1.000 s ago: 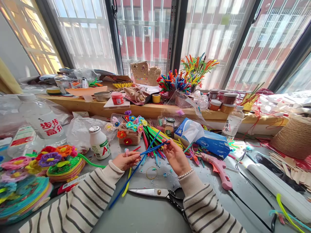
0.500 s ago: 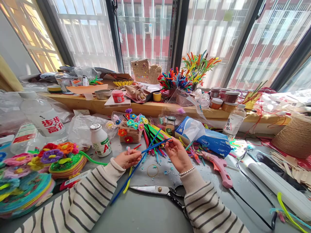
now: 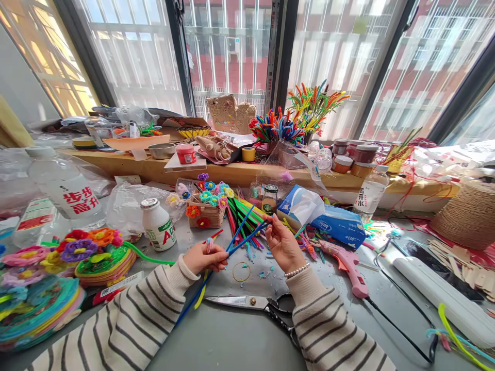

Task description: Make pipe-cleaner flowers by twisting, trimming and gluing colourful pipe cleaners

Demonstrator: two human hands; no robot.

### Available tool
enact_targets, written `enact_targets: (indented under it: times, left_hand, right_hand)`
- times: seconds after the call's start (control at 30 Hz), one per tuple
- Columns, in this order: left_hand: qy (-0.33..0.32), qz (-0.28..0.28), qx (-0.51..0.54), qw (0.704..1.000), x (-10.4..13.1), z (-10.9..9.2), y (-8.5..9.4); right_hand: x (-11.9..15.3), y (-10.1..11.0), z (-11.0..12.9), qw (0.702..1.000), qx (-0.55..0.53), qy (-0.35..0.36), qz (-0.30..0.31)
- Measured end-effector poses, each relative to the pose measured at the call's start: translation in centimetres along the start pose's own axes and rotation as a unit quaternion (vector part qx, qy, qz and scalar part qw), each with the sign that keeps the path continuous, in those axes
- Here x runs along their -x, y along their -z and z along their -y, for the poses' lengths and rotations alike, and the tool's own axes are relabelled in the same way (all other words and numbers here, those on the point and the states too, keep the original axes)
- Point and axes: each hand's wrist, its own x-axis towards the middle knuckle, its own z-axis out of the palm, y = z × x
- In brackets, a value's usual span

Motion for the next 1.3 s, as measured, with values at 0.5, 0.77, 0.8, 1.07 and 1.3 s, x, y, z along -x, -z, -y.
enact_targets:
  times: [0.5, 0.77, 0.8, 1.07, 1.3]
  left_hand:
    - [-0.212, 0.036, -0.185, 0.959, 2.0, -0.3, -1.8]
    - [-0.25, 0.006, -0.251, 0.935, 2.0, -0.2, -1.7]
    - [-0.25, 0.002, -0.256, 0.934, 2.1, -0.3, -1.8]
    - [-0.207, 0.047, -0.193, 0.958, 2.2, -0.2, -1.8]
    - [-0.098, 0.159, -0.041, 0.982, 1.6, 0.6, -2.1]
  right_hand:
    - [1.9, -1.9, -2.0, 0.987, 0.143, -0.03, 0.069]
    - [1.9, -1.7, -2.2, 0.979, 0.196, -0.02, 0.06]
    - [1.8, -1.7, -2.2, 0.977, 0.204, -0.021, 0.062]
    - [1.5, -1.3, -2.4, 0.982, 0.18, -0.034, 0.041]
    - [1.2, -1.1, -2.3, 0.994, 0.091, -0.052, 0.039]
